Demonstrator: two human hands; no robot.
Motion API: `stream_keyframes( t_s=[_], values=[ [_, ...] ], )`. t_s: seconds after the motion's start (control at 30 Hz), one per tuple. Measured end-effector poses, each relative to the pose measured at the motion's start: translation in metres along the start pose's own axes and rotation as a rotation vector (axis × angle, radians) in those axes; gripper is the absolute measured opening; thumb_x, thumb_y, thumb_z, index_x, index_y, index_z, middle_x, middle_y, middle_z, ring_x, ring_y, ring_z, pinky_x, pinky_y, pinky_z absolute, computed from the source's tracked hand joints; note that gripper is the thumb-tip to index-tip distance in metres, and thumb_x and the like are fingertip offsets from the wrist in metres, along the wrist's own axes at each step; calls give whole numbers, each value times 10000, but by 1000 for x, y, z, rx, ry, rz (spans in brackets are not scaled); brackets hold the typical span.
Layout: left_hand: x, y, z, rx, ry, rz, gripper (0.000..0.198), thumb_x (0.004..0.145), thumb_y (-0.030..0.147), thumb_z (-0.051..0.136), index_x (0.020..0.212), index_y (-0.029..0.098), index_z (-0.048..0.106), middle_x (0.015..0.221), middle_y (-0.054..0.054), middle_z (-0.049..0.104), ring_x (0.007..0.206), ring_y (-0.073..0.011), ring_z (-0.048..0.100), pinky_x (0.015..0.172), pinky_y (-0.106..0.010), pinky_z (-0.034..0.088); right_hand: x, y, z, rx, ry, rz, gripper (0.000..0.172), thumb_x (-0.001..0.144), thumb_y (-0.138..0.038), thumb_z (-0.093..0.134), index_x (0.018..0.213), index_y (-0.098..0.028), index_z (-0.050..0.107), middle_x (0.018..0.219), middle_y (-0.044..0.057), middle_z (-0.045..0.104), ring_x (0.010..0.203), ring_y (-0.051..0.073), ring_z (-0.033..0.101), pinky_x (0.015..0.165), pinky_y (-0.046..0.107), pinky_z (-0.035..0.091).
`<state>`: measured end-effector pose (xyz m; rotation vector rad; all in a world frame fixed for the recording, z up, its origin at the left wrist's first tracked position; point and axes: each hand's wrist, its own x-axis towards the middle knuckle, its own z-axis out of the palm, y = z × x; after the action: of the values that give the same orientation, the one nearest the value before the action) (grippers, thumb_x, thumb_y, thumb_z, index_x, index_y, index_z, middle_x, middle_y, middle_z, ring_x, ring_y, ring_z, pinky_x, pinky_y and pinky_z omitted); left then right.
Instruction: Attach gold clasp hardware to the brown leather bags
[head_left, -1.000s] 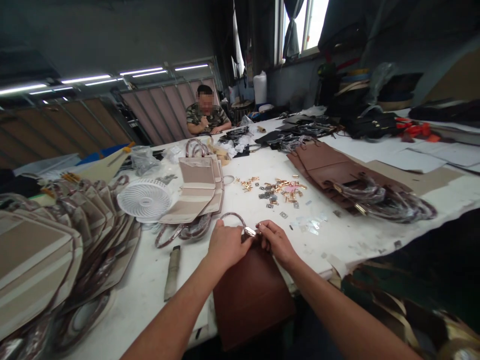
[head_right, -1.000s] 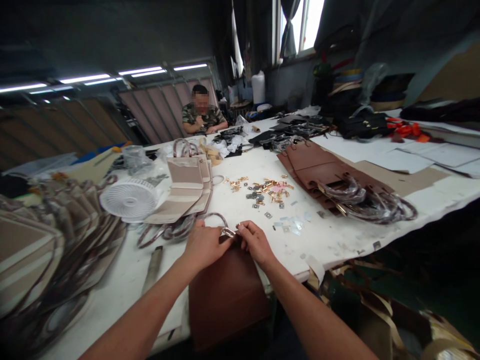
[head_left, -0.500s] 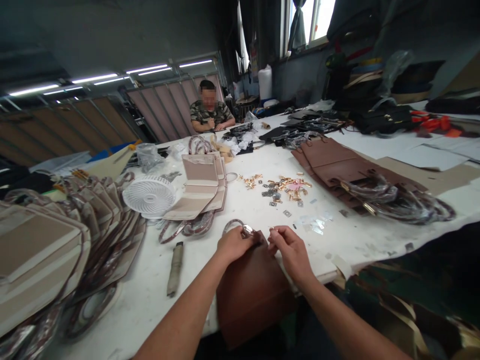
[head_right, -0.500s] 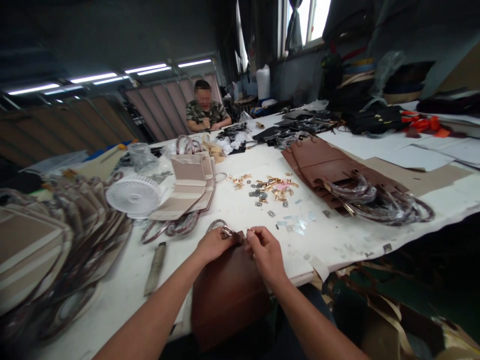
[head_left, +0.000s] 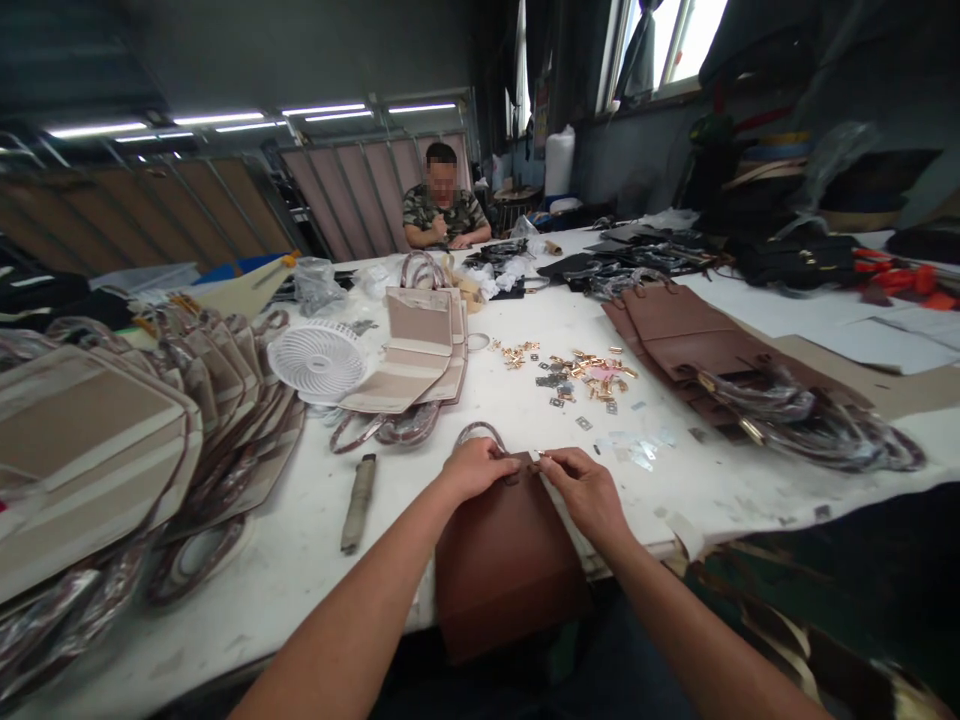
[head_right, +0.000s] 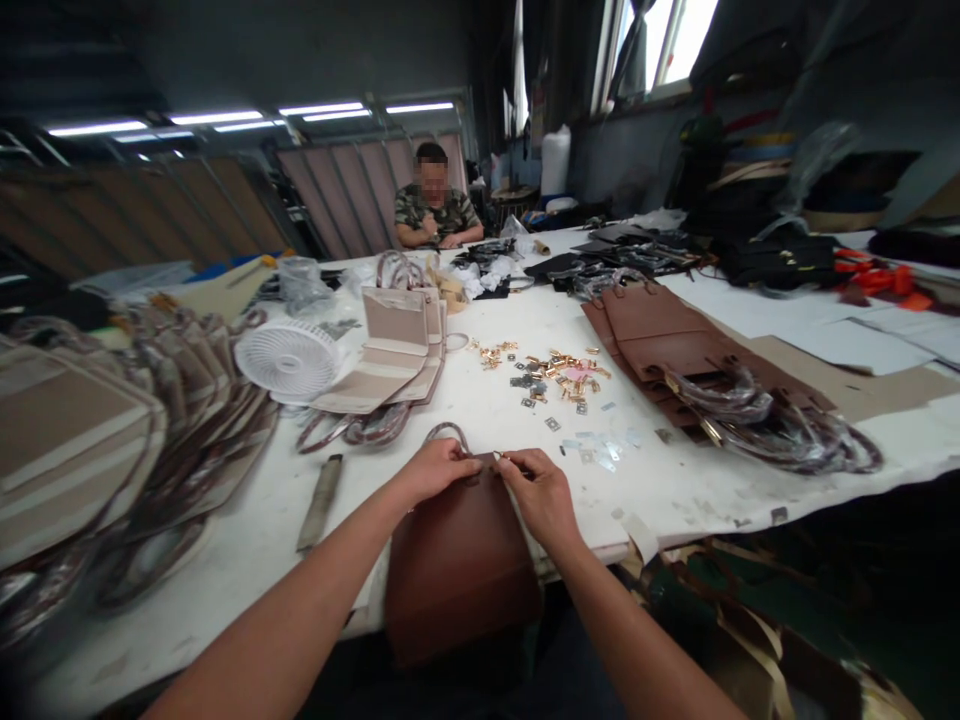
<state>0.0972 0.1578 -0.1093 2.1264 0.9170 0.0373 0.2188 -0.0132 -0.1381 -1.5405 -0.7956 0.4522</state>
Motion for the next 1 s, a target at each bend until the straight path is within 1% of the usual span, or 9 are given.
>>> stream_keyframes(
  t_s=[0.07,0.17,0.27,0.33,0.4,0.5,0.67,0.83,1.0],
  values=[
    [4,-1,-2,-77,-57,-10,380,734,524,748,824,159,694,758,-38,700,705,-191,631,616,-258,446,-3,4,-7,-26,-12,38,343,879,-545,714,947,-221,805,934,65,746,887,282,684,831,391,540],
    [8,-1,-6,-179,-138,-7,340,702,461,776,815,149,701,754,-43,711,701,-193,640,628,-263,468,-4,3,-9,-69,-10,80,362,866,-544,714,982,-213,803,838,53,743,757,264,679,752,381,544],
    [8,0,-8,-288,-221,21,261,694,357,754,852,153,712,803,-40,736,736,-194,669,680,-263,501,0,-1,-5,-159,14,22,344,863,-508,708,1028,-218,793,890,55,754,762,261,681,742,374,537],
    [9,-1,-7,-353,-254,36,237,692,296,726,884,156,718,837,-36,747,765,-188,684,723,-259,514,1,-3,-2,-221,-24,-45,283,881,-456,688,1035,-241,788,929,41,757,784,251,682,745,361,528],
    [9,-3,-3,-397,-251,38,228,687,260,719,889,153,718,856,-36,751,781,-183,687,743,-254,517,1,-4,-1,-266,-104,-74,220,905,-409,661,1023,-274,788,917,16,755,787,241,682,727,344,515],
    [9,-5,3,-432,-212,22,210,685,221,721,882,149,711,846,-34,747,756,-173,677,711,-244,506,-1,-6,0,-287,-197,-39,182,917,-386,649,991,-294,787,849,-6,747,756,233,679,677,325,491],
    [8,-4,6,-423,-175,-1,164,697,186,720,856,151,724,804,-19,738,700,-157,652,647,-228,472,4,-11,-1,-296,-222,24,212,871,-414,651,948,-260,774,737,-12,710,661,213,644,604,311,441],
    [11,-9,7,-381,-160,-1,144,697,201,746,832,153,729,808,-20,739,723,-170,657,657,-233,485,12,-14,0,-413,-255,38,203,828,-388,640,896,-245,767,658,-27,672,591,188,593,566,298,391],
    [17,-15,9,-350,-153,10,235,650,266,826,828,143,736,796,-29,733,755,-187,657,674,-237,498,19,-19,0,-454,-350,110,118,827,-299,664,862,-226,750,656,-37,681,614,178,626,568,272,400]
  ],
)
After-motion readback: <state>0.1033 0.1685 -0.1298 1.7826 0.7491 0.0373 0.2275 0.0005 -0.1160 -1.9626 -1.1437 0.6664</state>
